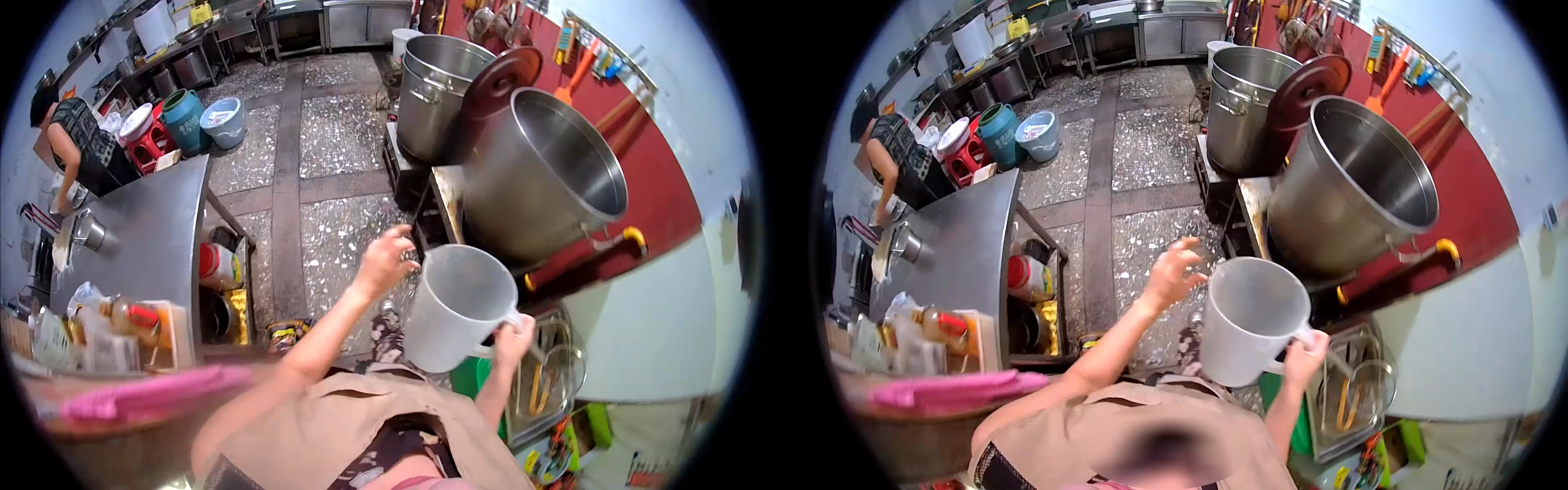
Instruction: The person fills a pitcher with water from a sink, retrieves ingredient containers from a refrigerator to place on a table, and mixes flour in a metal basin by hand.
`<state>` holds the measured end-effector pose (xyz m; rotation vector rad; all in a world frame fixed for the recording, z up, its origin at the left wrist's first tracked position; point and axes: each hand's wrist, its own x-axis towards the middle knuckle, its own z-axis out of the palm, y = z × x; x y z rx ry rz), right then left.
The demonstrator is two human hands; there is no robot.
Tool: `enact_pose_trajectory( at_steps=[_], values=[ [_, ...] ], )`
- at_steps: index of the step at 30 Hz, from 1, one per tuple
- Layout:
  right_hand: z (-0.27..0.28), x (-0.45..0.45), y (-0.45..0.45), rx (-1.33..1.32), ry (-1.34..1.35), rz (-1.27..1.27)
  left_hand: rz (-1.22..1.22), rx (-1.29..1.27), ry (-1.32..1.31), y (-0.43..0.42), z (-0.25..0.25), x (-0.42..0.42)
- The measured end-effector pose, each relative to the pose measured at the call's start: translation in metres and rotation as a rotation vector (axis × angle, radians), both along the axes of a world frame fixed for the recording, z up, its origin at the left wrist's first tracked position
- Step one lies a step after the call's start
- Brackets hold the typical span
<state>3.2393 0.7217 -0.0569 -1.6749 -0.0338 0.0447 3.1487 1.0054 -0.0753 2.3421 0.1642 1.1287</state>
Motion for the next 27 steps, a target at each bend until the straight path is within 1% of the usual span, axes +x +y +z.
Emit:
enact_pose_trajectory(
  at_steps=[1,2,3,4,5,6,8,9,10,12,14,15,16,17,18,19,20,22,23,24,25,26,27],
  values=[
    [-0.009,0.028,0.037,-0.020,-0.023,0.016,0.076,-0.103,0.012,0.031,-0.008,0.014],
    [-0.022,0.053,0.078,-0.013,-0.044,0.108,0.117,-0.178,0.096,0.060,-0.012,0.019],
    [-0.036,0.085,0.119,-0.012,-0.108,0.227,0.214,0.004,0.197,0.098,-0.027,0.024],
    [-0.023,0.107,0.169,0.049,0.000,0.317,0.209,0.008,0.310,0.136,-0.037,0.027],
    [-0.021,0.129,0.219,-0.050,-0.241,0.424,0.234,-0.053,0.410,0.168,-0.046,0.019],
    [-0.006,0.143,0.265,-0.034,-0.098,0.547,0.296,-0.016,0.417,0.191,-0.039,0.011],
    [0.003,0.175,0.362,-0.018,-0.114,0.744,0.424,-0.108,0.427,0.244,-0.042,-0.006],
    [-0.013,0.196,0.409,-0.022,-0.187,0.834,0.526,-0.175,0.414,0.265,-0.044,-0.016],
    [-0.002,0.210,0.455,-0.056,-0.128,0.904,0.634,-0.250,0.383,0.291,-0.062,-0.027],
    [0.003,0.238,0.546,-0.170,-0.108,1.034,0.856,-0.258,0.391,0.340,-0.097,-0.047],
    [-0.008,0.269,0.634,-0.100,-0.058,1.133,1.092,-0.379,0.493,0.385,-0.094,-0.035],
    [-0.012,0.283,0.677,-0.155,-0.065,1.148,1.099,-0.406,0.545,0.422,-0.104,-0.027],
    [-0.003,0.297,0.714,-0.215,-0.052,1.150,1.100,-0.434,0.600,0.459,-0.108,-0.019],
    [-0.001,0.316,0.754,-0.213,-0.068,1.149,1.068,-0.371,0.576,0.510,-0.116,0.000],
    [-0.012,0.337,0.790,-0.213,-0.092,1.148,1.009,-0.399,0.571,0.558,-0.102,0.035],
    [0.000,0.371,0.827,-0.224,-0.172,1.088,0.931,-0.266,0.400,0.633,-0.084,0.103],
    [0.014,0.394,0.859,-0.244,-0.112,1.069,0.808,-0.305,0.411,0.693,-0.057,0.146],
    [0.025,0.439,0.908,-0.352,-0.124,0.963,0.701,-0.302,0.295,0.799,-0.017,0.239],
    [0.021,0.465,0.929,-0.275,-0.086,0.911,0.627,-0.291,0.233,0.845,0.005,0.285],
    [0.013,0.490,0.949,-0.194,-0.052,0.855,0.577,-0.269,0.190,0.890,0.016,0.326],
    [0.012,0.517,0.971,-0.132,0.030,0.775,0.510,-0.313,0.152,0.932,0.028,0.367],
    [0.008,0.547,0.996,-0.071,0.105,0.695,0.452,-0.270,0.127,0.978,0.030,0.407],
    [-0.001,0.573,1.023,0.004,0.143,0.615,0.443,-0.174,0.153,1.020,0.036,0.443]
  ],
)
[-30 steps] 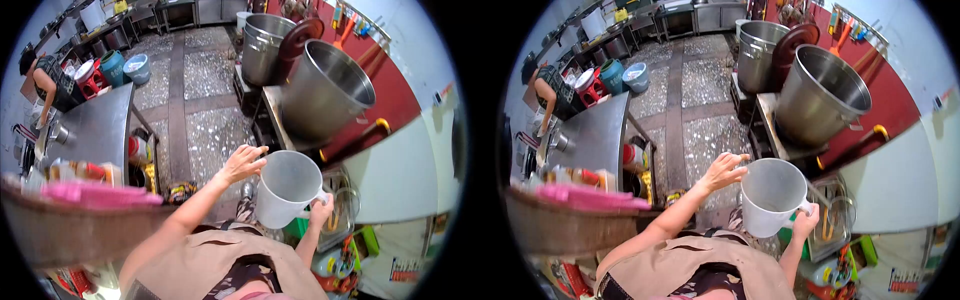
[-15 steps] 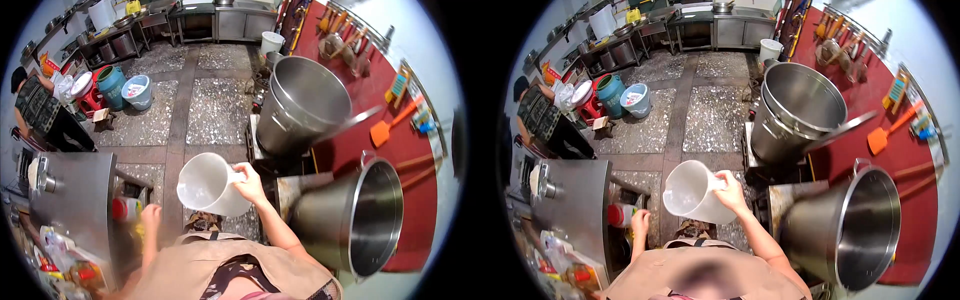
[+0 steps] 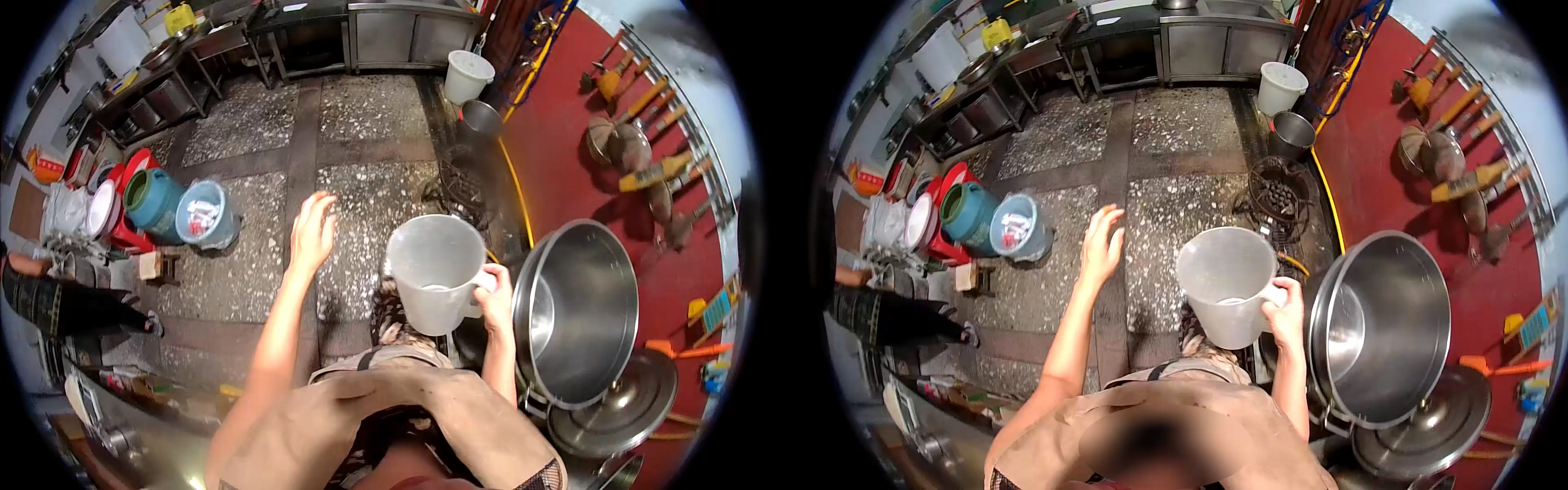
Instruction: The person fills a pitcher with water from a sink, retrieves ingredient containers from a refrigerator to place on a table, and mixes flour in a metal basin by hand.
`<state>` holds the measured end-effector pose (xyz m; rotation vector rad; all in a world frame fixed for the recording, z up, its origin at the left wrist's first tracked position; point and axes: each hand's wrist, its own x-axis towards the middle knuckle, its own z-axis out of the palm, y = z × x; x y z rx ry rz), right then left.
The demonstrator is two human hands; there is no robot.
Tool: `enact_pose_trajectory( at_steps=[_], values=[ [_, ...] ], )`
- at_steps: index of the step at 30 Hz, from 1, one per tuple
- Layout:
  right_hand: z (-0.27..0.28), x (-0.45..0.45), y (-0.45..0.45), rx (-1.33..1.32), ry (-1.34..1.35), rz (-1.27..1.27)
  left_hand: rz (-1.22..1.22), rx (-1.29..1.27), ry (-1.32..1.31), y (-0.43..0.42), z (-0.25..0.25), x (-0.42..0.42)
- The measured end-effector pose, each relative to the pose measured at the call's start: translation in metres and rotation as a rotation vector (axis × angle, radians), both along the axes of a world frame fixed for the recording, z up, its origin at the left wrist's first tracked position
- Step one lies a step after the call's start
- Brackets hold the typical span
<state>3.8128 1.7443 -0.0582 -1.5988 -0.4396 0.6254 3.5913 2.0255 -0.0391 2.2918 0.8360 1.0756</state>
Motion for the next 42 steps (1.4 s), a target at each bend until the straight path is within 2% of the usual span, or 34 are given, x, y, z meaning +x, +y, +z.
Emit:
enact_pose_trajectory(
  at_steps=[1,4,5,6,9,11,12,15,18,19,21,23,25,27,31,34,37,39,42],
  values=[
    [-0.005,0.026,0.024,0.045,0.057,-0.082,-0.018,0.078,0.045,0.033,0.004,0.029],
    [-0.023,0.113,0.116,0.190,0.196,-0.123,-0.023,0.144,0.183,0.131,-0.005,0.088],
    [-0.033,0.146,0.152,0.202,0.230,-0.120,0.002,0.108,0.186,0.162,-0.016,0.098],
    [-0.035,0.177,0.199,0.090,0.247,-0.145,0.035,0.031,0.211,0.195,-0.038,0.101],
    [-0.008,0.235,0.340,0.070,0.202,-0.092,0.087,-0.093,0.389,0.261,-0.069,0.076],
    [0.022,0.267,0.433,0.062,0.125,-0.047,0.217,-0.269,0.338,0.290,-0.059,0.065],
    [0.030,0.287,0.478,0.088,0.065,-0.012,0.310,-0.271,0.303,0.308,-0.056,0.062],
    [0.040,0.352,0.608,0.130,-0.028,0.048,0.640,-0.326,0.387,0.381,-0.108,0.038],
    [0.029,0.412,0.708,0.157,-0.077,0.074,0.715,-0.337,0.400,0.492,-0.125,0.082],
    [0.032,0.431,0.741,0.171,-0.097,0.076,0.635,-0.187,0.428,0.541,-0.127,0.109],
    [0.019,0.471,0.787,0.251,0.116,0.097,0.565,-0.263,0.403,0.648,-0.135,0.183],
    [0.021,0.507,0.827,0.297,0.202,-0.012,0.295,-0.072,0.244,0.753,-0.099,0.297],
    [0.028,0.552,0.850,0.332,0.168,-0.100,0.130,0.015,0.210,0.838,-0.043,0.419],
    [0.047,0.598,0.870,0.357,0.177,-0.314,-0.082,0.124,0.073,0.912,-0.004,0.535],
    [0.057,0.700,0.901,0.419,0.164,-0.459,-0.339,0.281,-0.048,1.008,0.048,0.740],
    [0.038,0.794,0.948,0.375,0.160,-0.455,-0.481,0.333,-0.047,1.055,0.081,0.856],
    [0.031,0.903,1.037,0.329,0.128,-0.452,-0.488,0.373,0.000,1.122,0.093,0.959],
    [0.055,0.958,1.102,0.369,0.029,-0.418,-0.496,0.380,0.063,1.159,0.124,1.015],
    [0.081,1.040,1.197,0.482,-0.128,-0.338,-0.554,0.520,0.124,1.216,0.183,1.094]
  ],
)
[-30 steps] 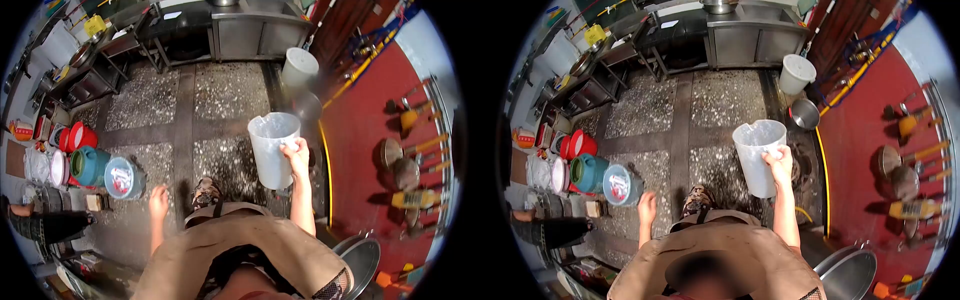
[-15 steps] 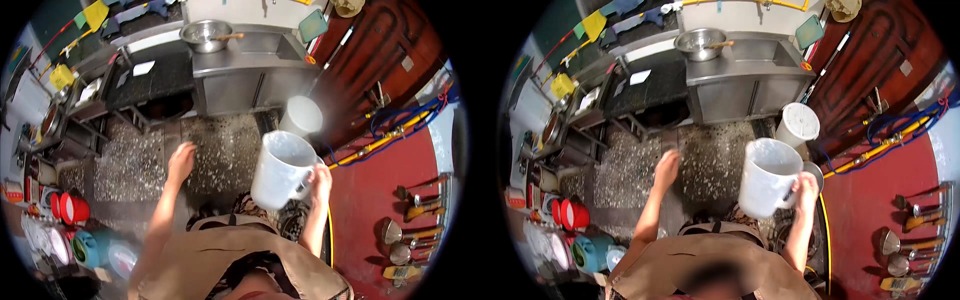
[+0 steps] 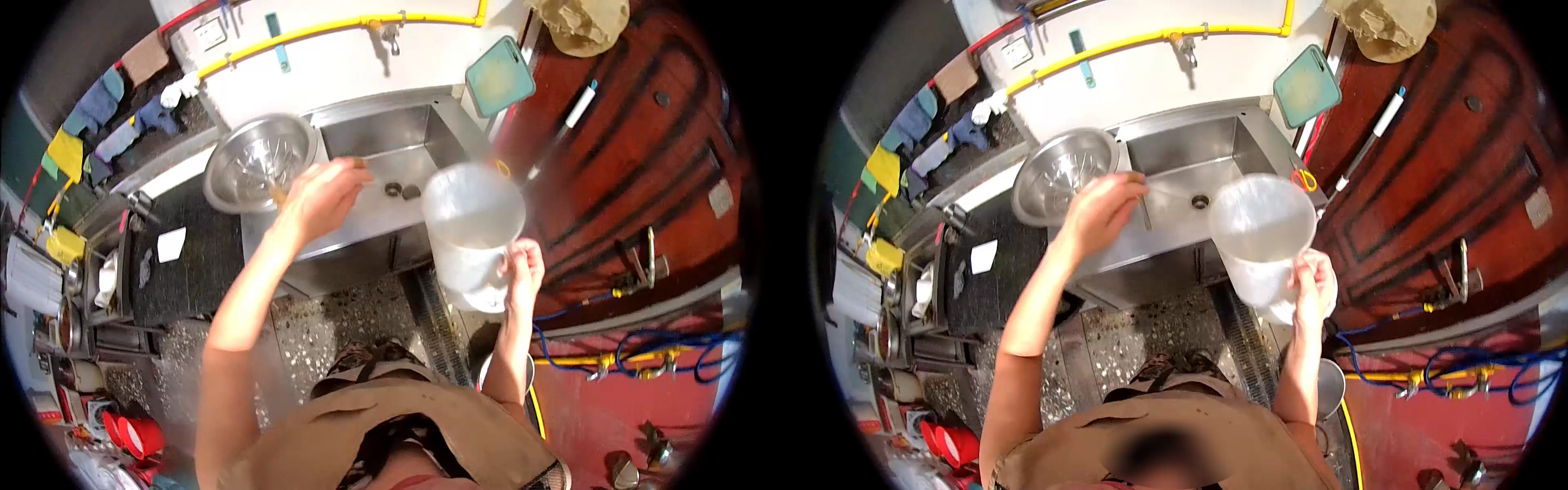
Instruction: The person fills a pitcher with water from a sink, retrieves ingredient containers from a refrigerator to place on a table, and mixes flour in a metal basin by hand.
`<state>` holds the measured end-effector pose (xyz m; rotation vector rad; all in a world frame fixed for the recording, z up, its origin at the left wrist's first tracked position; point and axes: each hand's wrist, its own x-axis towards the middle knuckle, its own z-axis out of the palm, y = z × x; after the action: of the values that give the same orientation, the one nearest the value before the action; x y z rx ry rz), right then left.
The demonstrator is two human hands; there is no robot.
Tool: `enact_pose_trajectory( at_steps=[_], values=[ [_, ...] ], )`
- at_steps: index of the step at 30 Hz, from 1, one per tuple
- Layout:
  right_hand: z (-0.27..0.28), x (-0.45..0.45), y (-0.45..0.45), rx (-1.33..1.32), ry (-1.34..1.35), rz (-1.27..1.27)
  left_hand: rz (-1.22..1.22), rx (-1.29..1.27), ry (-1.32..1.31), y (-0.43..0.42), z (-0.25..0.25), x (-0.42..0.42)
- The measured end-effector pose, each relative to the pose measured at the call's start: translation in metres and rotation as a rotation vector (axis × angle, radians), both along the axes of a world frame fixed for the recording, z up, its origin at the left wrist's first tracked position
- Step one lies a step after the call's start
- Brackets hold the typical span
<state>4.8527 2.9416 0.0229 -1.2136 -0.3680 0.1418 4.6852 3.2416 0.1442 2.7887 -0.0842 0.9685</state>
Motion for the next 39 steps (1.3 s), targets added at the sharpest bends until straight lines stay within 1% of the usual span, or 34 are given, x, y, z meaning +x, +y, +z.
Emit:
enact_pose_trajectory(
  at_steps=[1,3,5,6,7,8,9,11,13,14,15,16,17,18,19,20,21,23,24,25,26,27,28,29,30,31,32,33,34,35,36,37,38,39],
  values=[
    [0.012,0.021,0.033,0.039,-0.028,0.012,-0.035,0.095,-0.069,0.023,0.012,0.026],
    [0.010,0.073,0.095,0.120,-0.089,0.155,-0.047,0.147,-0.082,0.064,0.041,0.078],
    [0.000,0.117,0.160,0.002,-0.073,0.218,0.025,0.133,-0.043,0.119,0.051,0.144],
    [-0.017,0.137,0.193,0.001,-0.011,0.276,0.050,0.151,-0.071,0.146,0.053,0.180],
    [-0.032,0.151,0.222,-0.032,-0.014,0.309,-0.007,0.213,-0.123,0.183,0.047,0.221],
    [-0.051,0.167,0.249,-0.017,0.024,0.328,0.064,0.188,-0.107,0.199,0.051,0.255],
    [-0.073,0.180,0.272,-0.127,0.058,0.288,0.047,0.215,-0.186,0.219,0.051,0.290],
    [-0.112,0.199,0.312,-0.086,0.163,0.283,-0.041,0.356,-0.280,0.258,0.042,0.353],
    [-0.169,0.215,0.339,0.137,0.178,0.407,-0.186,0.349,-0.140,0.284,0.026,0.392],
    [-0.182,0.223,0.350,-0.275,0.339,0.336,-0.248,0.122,-0.105,0.282,0.020,0.406],
    [-0.195,0.225,0.359,-0.389,0.410,0.309,-0.251,0.106,-0.096,0.279,0.015,0.414],
    [-0.220,0.228,0.365,-0.357,0.446,0.336,-0.146,0.125,-0.120,0.277,0.009,0.419],
    [-0.242,0.229,0.367,-0.324,0.484,0.360,-0.043,0.144,-0.142,0.277,0.005,0.428],
    [-0.251,0.226,0.368,-0.332,0.510,0.356,-0.034,0.242,-0.249,0.279,0.000,0.439],
    [-0.260,0.222,0.371,-0.339,0.570,0.346,-0.040,0.230,-0.225,0.281,-0.005,0.444],
    [-0.267,0.219,0.373,-0.340,0.626,0.332,0.009,0.228,-0.256,0.278,-0.007,0.444],
    [-0.272,0.217,0.377,-0.332,0.644,0.322,0.054,0.231,-0.291,0.274,-0.006,0.444],
    [-0.280,0.208,0.378,-0.313,0.636,0.369,0.055,0.225,-0.264,0.271,-0.007,0.443],
    [-0.293,0.205,0.379,-0.307,0.646,0.362,0.057,0.175,-0.225,0.269,-0.004,0.441],
    [-0.305,0.202,0.382,-0.381,0.625,0.390,0.060,0.127,-0.185,0.269,-0.002,0.439],
    [-0.314,0.200,0.382,-0.454,0.601,0.413,0.045,0.165,-0.186,0.269,-0.001,0.439],
    [-0.315,0.199,0.385,-0.444,0.601,0.387,0.052,0.217,-0.150,0.271,-0.001,0.438],
    [-0.315,0.197,0.388,-0.668,0.494,0.397,0.042,0.264,-0.121,0.274,-0.002,0.436],
    [-0.313,0.199,0.386,-0.897,0.396,0.379,-0.048,0.285,-0.201,0.284,-0.011,0.437],
    [-0.300,0.198,0.379,-0.941,0.336,0.385,0.080,0.201,-0.083,0.283,-0.013,0.435],
    [-0.283,0.195,0.374,-0.996,0.288,0.382,0.050,0.283,-0.127,0.300,-0.024,0.436],
    [-0.302,0.190,0.363,-0.878,0.132,0.295,-0.001,0.243,-0.133,0.308,-0.028,0.439],
    [-0.273,0.194,0.343,-0.852,0.110,0.241,-0.053,0.353,-0.154,0.328,-0.040,0.441],
    [-0.227,0.200,0.312,-0.823,0.129,0.239,-0.026,0.102,-0.081,0.336,-0.043,0.444],
    [-0.192,0.204,0.277,-0.788,0.140,0.246,0.017,0.019,-0.081,0.345,-0.049,0.449],
    [-0.185,0.203,0.238,-0.731,0.168,0.102,0.026,0.069,-0.034,0.341,-0.044,0.451],
    [-0.177,0.201,0.203,-0.665,0.184,-0.024,0.047,0.049,-0.024,0.361,-0.051,0.460],
    [-0.168,0.203,0.152,-0.769,0.243,-0.189,0.043,0.041,0.058,0.359,-0.038,0.460],
    [-0.208,0.202,0.111,-0.669,0.191,-0.471,0.009,0.122,-0.012,0.375,-0.053,0.465]
  ],
)
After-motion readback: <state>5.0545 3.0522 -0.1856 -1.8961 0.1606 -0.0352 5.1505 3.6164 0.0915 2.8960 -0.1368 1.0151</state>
